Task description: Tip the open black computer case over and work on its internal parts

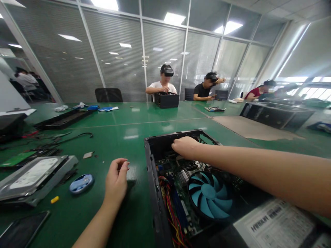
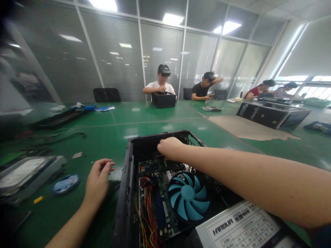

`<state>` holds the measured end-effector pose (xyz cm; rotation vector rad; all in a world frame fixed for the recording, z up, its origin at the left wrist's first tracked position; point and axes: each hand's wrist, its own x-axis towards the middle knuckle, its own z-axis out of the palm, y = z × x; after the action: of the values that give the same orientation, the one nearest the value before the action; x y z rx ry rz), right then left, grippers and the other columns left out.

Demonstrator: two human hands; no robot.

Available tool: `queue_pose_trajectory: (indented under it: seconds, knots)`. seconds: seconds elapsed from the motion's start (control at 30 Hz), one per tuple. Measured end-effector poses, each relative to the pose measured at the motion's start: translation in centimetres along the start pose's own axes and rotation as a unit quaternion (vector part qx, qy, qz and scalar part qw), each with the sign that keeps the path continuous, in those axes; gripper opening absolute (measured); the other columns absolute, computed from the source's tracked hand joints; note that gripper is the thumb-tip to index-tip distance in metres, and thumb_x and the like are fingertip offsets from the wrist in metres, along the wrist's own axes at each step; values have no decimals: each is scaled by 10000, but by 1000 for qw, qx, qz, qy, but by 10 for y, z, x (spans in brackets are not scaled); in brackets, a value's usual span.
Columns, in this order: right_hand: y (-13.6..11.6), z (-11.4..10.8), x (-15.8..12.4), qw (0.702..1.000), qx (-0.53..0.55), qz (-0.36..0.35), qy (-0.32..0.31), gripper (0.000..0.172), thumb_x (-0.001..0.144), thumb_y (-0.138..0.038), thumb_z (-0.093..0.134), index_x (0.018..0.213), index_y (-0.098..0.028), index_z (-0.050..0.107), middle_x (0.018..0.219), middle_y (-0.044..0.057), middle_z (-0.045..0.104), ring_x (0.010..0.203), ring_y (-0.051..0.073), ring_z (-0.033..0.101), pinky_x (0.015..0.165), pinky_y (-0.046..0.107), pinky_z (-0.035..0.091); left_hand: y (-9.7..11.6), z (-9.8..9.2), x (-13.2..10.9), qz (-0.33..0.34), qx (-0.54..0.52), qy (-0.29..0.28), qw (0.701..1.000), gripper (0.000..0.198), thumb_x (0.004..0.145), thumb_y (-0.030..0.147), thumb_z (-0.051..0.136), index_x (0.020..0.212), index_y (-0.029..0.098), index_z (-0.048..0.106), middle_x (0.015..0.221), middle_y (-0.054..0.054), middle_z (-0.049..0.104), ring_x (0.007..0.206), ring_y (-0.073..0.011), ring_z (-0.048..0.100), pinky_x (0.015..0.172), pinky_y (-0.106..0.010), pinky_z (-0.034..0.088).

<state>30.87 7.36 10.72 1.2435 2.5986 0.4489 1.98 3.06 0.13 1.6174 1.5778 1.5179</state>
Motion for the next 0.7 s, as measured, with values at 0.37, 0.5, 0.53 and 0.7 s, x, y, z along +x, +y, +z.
queue_pose_trajectory:
  seconds: [0.37, 0.5, 0.53, 0.7]
  knots:
    - [-2, -5, 2, 1000, 8, 28, -2, 175, 818, -63, 581, 950, -107, 688, 943, 162, 714, 877, 277, 702, 755, 337, 529, 1, -1, 0, 8, 4, -12, 1000, 355, 894, 515, 485, 1026, 199, 581, 949, -46, 643, 823, -211, 620, 766, -337, 484]
    - [1, -21, -5, 996, 37, 57, 59, 161, 822, -145, 625, 980, -134, 650, 999, 134, 700, 921, 283, 685, 757, 333, 518, -1, -3, 0, 12, 2, -10, 1000, 350, 898, 516, 483, 1019, 203, 584, 935, -43, 650, 805, -210, 629, 752, -335, 486]
    - [2, -25, -7, 994, 48, 66, 72, 179, 828, -176, 636, 1003, -142, 641, 1029, 132, 692, 944, 280, 678, 772, 329, 512, -1, -3, 0, 13, 1, -9, 1000, 347, 899, 514, 483, 1016, 203, 584, 933, -42, 652, 802, -209, 632, 752, -334, 487]
    - [10, -29, -13, 993, 46, 80, 67, 188, 824, -178, 638, 1010, -155, 638, 1019, 121, 691, 948, 273, 676, 778, 315, 505, -3, -2, 0, 18, 7, -8, 1000, 350, 900, 515, 478, 1004, 198, 586, 930, -47, 658, 798, -210, 634, 758, -340, 491]
